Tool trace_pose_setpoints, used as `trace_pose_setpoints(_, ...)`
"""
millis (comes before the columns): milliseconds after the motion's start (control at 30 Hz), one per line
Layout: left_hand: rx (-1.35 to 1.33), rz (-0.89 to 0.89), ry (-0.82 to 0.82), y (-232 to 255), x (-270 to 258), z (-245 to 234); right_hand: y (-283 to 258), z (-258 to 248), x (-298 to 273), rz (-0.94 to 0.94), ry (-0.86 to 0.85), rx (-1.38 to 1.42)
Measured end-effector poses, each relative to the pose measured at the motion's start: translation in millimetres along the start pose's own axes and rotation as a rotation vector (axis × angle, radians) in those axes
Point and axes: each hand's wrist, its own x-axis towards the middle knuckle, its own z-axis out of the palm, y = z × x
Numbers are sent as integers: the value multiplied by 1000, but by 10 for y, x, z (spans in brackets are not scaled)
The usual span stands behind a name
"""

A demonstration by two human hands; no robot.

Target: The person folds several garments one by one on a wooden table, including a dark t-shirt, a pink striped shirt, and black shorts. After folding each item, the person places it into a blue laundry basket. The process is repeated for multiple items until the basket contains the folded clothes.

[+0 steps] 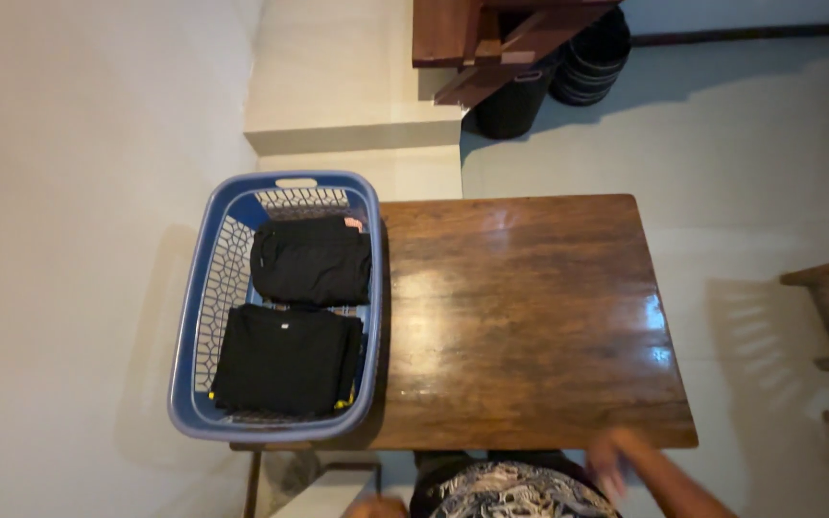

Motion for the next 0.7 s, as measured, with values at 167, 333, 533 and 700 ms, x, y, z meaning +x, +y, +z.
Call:
trace_pose_setpoints(167,-255,123,206,1899,-1872,-1097,164,1309,2106,-168,-846,65)
trace_pose_setpoints(333,-309,310,914,1570,-1971,-1847,-1094,2151,2225,-459,-404,128)
trace_pose_setpoints(533,-150,24,1593,793,-1894,-2725,-1948,2994,2292,-593,-312,232)
trace_pose_setpoints(700,-109,-416,1652,239,-1708,-3070,-2383,3425,2408,-634,-215,-130)
